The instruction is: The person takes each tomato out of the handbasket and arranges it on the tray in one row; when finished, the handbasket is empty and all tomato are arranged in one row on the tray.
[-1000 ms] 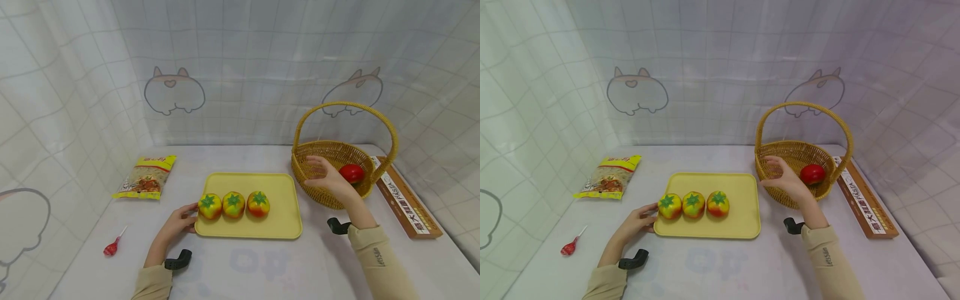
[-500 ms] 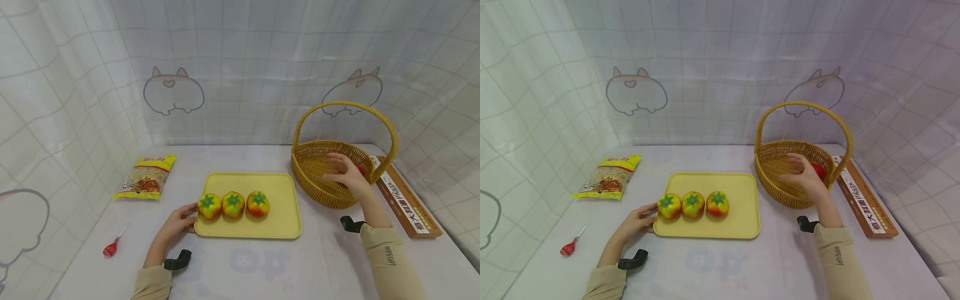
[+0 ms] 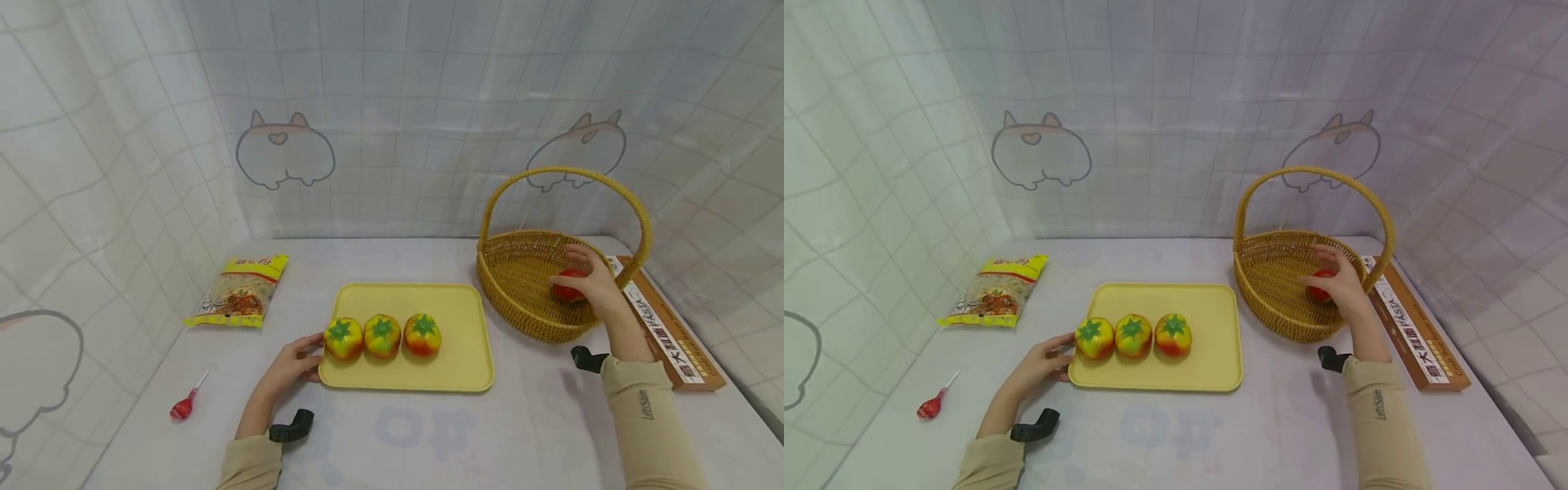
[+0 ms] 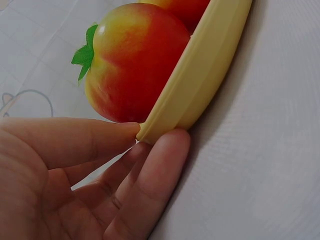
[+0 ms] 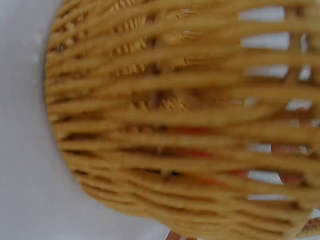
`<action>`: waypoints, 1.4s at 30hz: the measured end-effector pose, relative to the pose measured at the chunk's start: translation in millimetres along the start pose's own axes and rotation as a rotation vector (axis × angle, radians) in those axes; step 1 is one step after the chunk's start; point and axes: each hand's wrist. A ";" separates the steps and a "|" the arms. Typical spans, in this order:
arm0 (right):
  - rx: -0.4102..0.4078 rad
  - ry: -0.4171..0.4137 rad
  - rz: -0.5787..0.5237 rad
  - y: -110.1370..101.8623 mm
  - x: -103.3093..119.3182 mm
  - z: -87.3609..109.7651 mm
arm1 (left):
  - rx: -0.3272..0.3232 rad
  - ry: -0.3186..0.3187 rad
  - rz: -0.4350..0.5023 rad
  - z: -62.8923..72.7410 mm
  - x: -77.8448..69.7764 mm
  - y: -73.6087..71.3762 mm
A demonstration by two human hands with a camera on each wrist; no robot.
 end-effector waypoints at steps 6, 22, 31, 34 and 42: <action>-0.040 0.011 0.025 -4.5 -11.3 -7.9 | -0.010 -0.006 -0.002 1.3 1.9 1.1; 0.034 0.071 0.173 -2.9 -28.8 -15.4 | -0.026 -0.029 -0.001 1.4 7.5 3.4; 0.158 0.094 0.538 -1.5 -32.2 -22.4 | -0.041 -0.035 0.000 0.5 4.4 4.3; 0.154 0.092 0.596 0.5 -32.8 -22.5 | -0.028 -0.022 -0.005 0.9 2.9 4.4; 0.137 0.063 0.633 4.4 -34.9 -24.4 | -0.030 -0.026 -0.009 0.7 1.1 2.3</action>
Point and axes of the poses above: each hand's wrist, its own z-axis away from the middle knuckle, its own y-axis out of the palm, x = y × z, and after that the axes turned 6 degrees about -y, right-handed
